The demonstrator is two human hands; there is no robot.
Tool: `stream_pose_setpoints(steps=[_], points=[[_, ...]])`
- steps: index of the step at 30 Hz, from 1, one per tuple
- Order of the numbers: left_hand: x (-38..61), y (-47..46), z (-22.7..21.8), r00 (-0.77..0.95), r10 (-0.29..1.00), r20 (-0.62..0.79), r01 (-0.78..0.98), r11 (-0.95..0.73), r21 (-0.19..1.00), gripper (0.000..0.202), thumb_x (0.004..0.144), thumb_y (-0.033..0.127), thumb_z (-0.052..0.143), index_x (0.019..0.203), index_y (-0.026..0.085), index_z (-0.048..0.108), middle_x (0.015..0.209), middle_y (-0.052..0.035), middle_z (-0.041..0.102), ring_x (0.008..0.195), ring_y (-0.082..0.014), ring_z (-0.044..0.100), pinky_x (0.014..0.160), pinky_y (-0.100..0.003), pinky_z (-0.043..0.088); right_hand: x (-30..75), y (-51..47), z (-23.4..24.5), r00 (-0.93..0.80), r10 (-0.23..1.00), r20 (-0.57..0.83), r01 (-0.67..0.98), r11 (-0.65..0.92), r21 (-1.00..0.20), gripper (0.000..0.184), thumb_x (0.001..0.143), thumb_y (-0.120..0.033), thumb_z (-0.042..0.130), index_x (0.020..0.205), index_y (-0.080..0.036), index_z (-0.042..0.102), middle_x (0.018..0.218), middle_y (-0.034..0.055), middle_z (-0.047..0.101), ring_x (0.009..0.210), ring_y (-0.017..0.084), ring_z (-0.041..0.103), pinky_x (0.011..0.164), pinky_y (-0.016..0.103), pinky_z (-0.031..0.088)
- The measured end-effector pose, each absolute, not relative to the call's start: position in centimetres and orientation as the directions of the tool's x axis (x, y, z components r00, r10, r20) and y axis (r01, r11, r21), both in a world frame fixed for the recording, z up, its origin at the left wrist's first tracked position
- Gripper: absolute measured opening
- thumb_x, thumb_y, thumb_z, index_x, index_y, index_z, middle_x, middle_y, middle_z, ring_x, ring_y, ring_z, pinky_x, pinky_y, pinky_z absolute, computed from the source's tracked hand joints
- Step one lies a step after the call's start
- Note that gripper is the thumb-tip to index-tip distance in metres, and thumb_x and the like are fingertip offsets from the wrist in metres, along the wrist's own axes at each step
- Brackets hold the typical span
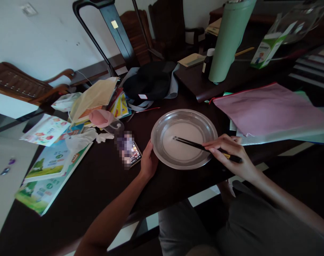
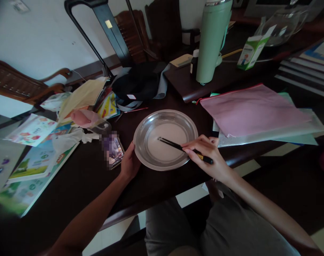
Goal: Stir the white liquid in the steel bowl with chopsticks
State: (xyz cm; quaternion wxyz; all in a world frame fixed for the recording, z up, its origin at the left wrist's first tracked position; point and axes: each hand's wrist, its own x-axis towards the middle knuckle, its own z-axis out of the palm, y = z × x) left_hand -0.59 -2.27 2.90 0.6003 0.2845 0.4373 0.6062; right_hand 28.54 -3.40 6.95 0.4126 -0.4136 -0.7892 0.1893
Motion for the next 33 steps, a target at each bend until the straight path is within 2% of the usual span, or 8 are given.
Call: stream_pose_setpoints(steps=[3,6,11,15,21,25,28,33], points=[[-0.6,-2.3,2.8,-0.109,0.979,-0.175,-0.485,0.101,0.869,0.037,0.085,0.048,0.076,0.112,0.023,0.079,0.124,-0.0052,0.079,0.132,-0.0323,0.065,0.116,-0.046,0.049,28.8,-3.3,6.8,-0.273,0.804,0.528,0.56,0.579,-0.593,0.016,0.105,-0.031,0.06,0.096,-0.028,0.073,0.106,0.0004,0.084,0.088,0.023,0.073,0.081,0.044,0.038],[-0.7,-2.3,2.8,-0.105,0.979,-0.172,-0.477,0.102,0.873,0.038,0.086,0.048,0.075,0.113,0.022,0.079,0.126,-0.0056,0.079,0.132,-0.0323,0.065,0.116,-0.046,0.049,29.8,-3.8,7.5,-0.194,0.804,0.563,0.609,0.548,-0.573,0.02,0.105,-0.028,0.058,0.092,-0.027,0.073,0.097,0.0016,0.083,0.082,0.023,0.072,0.08,0.044,0.036],[-0.7,-2.3,2.7,-0.106,0.98,-0.169,-0.477,0.099,0.873,0.037,0.086,0.048,0.075,0.113,0.023,0.079,0.126,-0.006,0.079,0.133,-0.0328,0.065,0.116,-0.047,0.05,31.6,-5.3,8.7,-0.074,0.842,0.534,0.533,0.486,-0.693,0.032,0.107,-0.028,0.052,0.083,-0.029,0.073,0.086,0.0014,0.08,0.076,0.024,0.07,0.084,0.048,0.039],[-0.6,-2.3,2.8,-0.104,0.982,-0.158,-0.478,0.09,0.874,0.036,0.087,0.048,0.075,0.112,0.023,0.079,0.127,-0.0054,0.078,0.134,-0.0326,0.064,0.116,-0.047,0.05,31.4,-5.6,8.8,-0.146,0.859,0.49,0.422,0.502,-0.755,0.033,0.108,-0.029,0.051,0.083,-0.031,0.073,0.086,-0.0019,0.08,0.074,0.023,0.071,0.085,0.047,0.042],[-0.5,-2.4,3.0,-0.111,0.977,-0.184,-0.479,0.11,0.871,0.034,0.087,0.047,0.074,0.11,0.023,0.079,0.123,-0.0055,0.08,0.133,-0.0329,0.065,0.115,-0.047,0.051,29.0,-4.1,7.8,-0.345,0.801,0.489,0.475,0.599,-0.645,0.016,0.105,-0.031,0.06,0.098,-0.03,0.074,0.101,-0.0021,0.084,0.085,0.02,0.075,0.08,0.042,0.039],[-0.5,-2.4,3.1,-0.103,0.978,-0.179,-0.48,0.109,0.87,0.036,0.085,0.048,0.076,0.112,0.023,0.078,0.123,-0.0046,0.08,0.135,-0.0323,0.063,0.117,-0.047,0.049,28.8,-3.6,7.3,-0.313,0.806,0.503,0.554,0.585,-0.593,0.014,0.104,-0.03,0.061,0.099,-0.029,0.074,0.108,-0.0007,0.084,0.089,0.022,0.074,0.08,0.043,0.037],[-0.6,-2.4,3.0,-0.107,0.979,-0.175,-0.477,0.104,0.873,0.036,0.085,0.048,0.075,0.111,0.023,0.078,0.125,-0.0053,0.079,0.136,-0.0328,0.062,0.118,-0.047,0.048,29.8,-4.0,7.8,-0.233,0.814,0.533,0.592,0.553,-0.587,0.019,0.105,-0.028,0.058,0.094,-0.027,0.074,0.102,0.001,0.083,0.085,0.023,0.073,0.08,0.044,0.036],[-0.6,-2.4,2.8,-0.109,0.978,-0.179,-0.478,0.106,0.872,0.036,0.086,0.048,0.074,0.111,0.023,0.077,0.124,-0.0057,0.079,0.136,-0.0326,0.062,0.118,-0.048,0.048,31.4,-5.4,9.0,-0.116,0.843,0.526,0.545,0.496,-0.675,0.032,0.108,-0.027,0.05,0.085,-0.028,0.072,0.087,-0.0001,0.08,0.077,0.022,0.07,0.082,0.046,0.037]])
